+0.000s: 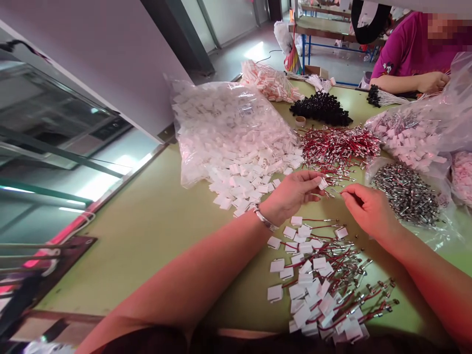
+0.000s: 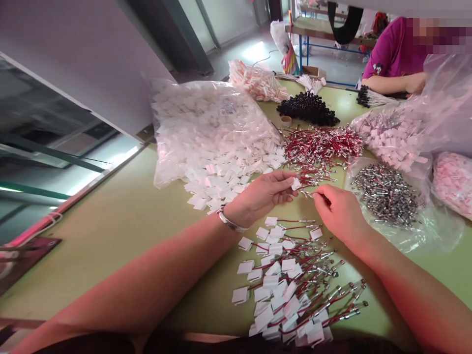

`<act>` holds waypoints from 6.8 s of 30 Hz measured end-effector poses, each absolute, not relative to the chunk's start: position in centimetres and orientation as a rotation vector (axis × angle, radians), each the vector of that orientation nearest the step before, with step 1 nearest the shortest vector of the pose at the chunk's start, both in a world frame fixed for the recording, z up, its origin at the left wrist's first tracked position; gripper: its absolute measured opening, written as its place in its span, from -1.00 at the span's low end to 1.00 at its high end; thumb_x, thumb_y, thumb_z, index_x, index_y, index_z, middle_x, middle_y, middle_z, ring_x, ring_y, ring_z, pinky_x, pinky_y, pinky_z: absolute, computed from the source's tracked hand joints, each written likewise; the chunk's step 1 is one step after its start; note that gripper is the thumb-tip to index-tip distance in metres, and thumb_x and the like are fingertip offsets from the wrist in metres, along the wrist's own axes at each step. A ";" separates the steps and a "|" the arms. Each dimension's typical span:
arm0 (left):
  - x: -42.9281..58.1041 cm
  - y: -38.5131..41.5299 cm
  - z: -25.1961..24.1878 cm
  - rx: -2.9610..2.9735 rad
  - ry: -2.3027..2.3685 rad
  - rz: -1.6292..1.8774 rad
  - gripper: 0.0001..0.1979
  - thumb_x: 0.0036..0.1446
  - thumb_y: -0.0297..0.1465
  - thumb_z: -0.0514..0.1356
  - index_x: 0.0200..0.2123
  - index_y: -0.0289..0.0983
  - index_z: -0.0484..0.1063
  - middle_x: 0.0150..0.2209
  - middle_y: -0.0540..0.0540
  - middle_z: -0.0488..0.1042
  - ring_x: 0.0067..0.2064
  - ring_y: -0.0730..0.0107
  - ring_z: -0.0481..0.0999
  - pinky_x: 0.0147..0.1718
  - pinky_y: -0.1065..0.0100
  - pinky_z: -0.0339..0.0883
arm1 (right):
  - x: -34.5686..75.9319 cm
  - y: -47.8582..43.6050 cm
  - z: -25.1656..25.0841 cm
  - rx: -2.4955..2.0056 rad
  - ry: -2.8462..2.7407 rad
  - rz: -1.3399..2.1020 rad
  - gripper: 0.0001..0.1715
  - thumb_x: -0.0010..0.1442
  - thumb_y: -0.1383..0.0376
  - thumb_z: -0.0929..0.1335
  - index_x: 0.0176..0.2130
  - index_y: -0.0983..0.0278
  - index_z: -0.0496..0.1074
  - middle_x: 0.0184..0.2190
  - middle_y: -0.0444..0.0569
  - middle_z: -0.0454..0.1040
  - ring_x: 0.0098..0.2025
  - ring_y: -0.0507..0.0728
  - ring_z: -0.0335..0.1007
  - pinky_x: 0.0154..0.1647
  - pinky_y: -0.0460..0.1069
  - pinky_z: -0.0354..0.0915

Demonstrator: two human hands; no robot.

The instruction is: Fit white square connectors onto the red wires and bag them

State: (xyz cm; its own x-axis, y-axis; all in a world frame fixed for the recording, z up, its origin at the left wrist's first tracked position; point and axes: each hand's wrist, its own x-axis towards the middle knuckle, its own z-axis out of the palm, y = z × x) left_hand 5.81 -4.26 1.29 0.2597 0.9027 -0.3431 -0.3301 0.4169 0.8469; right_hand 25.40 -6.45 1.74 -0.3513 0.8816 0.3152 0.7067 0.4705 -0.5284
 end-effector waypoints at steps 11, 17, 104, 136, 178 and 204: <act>5.8 -4.3 0.0 1.129 0.920 0.940 -0.91 0.08 -0.45 0.23 -0.29 -0.31 0.41 -0.39 -0.03 0.50 -0.37 0.51 0.50 -0.30 0.38 0.40 | 24.9 -6.6 2.3 -1.575 -1.667 1.479 -0.78 0.17 0.20 0.26 -0.46 0.23 0.33 -0.71 -0.29 0.10 -0.73 -0.06 -0.02 -0.72 -0.10 0.06; 5.6 -4.9 0.7 1.840 0.996 1.066 -0.93 0.10 -0.42 0.21 -0.32 -0.27 0.47 -0.33 -0.05 0.54 -0.30 0.46 0.48 -0.23 0.35 0.39 | 25.1 -6.1 2.9 -1.620 -1.430 1.808 -0.81 0.03 0.25 0.33 -0.57 0.21 0.28 -0.75 -0.33 -0.04 -0.74 -0.09 -0.22 -0.81 -0.12 0.02; 7.1 -5.1 0.5 1.709 1.031 0.842 -0.80 0.13 -0.35 0.15 -0.49 -0.31 0.44 -0.55 0.02 0.43 -0.50 0.55 0.31 -0.49 0.47 0.21 | 26.0 -5.9 1.8 -1.211 -2.098 0.662 -0.79 0.26 0.26 0.27 -0.36 0.24 0.44 -0.51 -0.16 0.43 -0.47 0.00 0.28 -0.43 -0.07 0.18; 5.9 -3.8 0.8 0.766 0.986 1.127 -0.93 0.10 -0.49 0.22 -0.34 -0.37 0.49 -0.41 -0.11 0.56 -0.43 0.51 0.53 -0.35 0.43 0.42 | 27.4 -4.8 1.3 -1.498 -1.730 0.980 -0.66 0.22 0.07 0.30 -0.38 0.26 0.46 -0.55 -0.12 0.44 -0.61 -0.01 0.17 -0.58 -0.06 0.11; 1.5 0.0 -0.6 2.477 2.041 0.126 -0.70 0.18 -0.38 0.10 -0.31 -0.42 0.60 -0.24 -0.36 0.47 -0.13 0.00 0.39 -0.15 0.14 0.30 | 26.1 -5.3 0.4 -1.372 -2.146 0.710 -0.75 0.22 0.25 0.27 -0.31 0.20 0.55 -0.44 -0.09 0.57 -0.41 0.09 0.44 -0.34 0.02 0.31; 6.4 -4.2 0.0 0.710 0.587 0.961 -0.82 0.11 -0.33 0.30 -0.39 -0.35 0.47 -0.41 -0.02 0.39 -0.36 0.50 0.34 -0.31 0.39 0.18 | 25.6 -6.3 1.2 -1.256 -2.089 0.451 -0.77 0.23 0.26 0.29 -0.42 0.25 0.47 -0.59 -0.17 0.41 -0.56 -0.02 0.21 -0.49 -0.07 0.15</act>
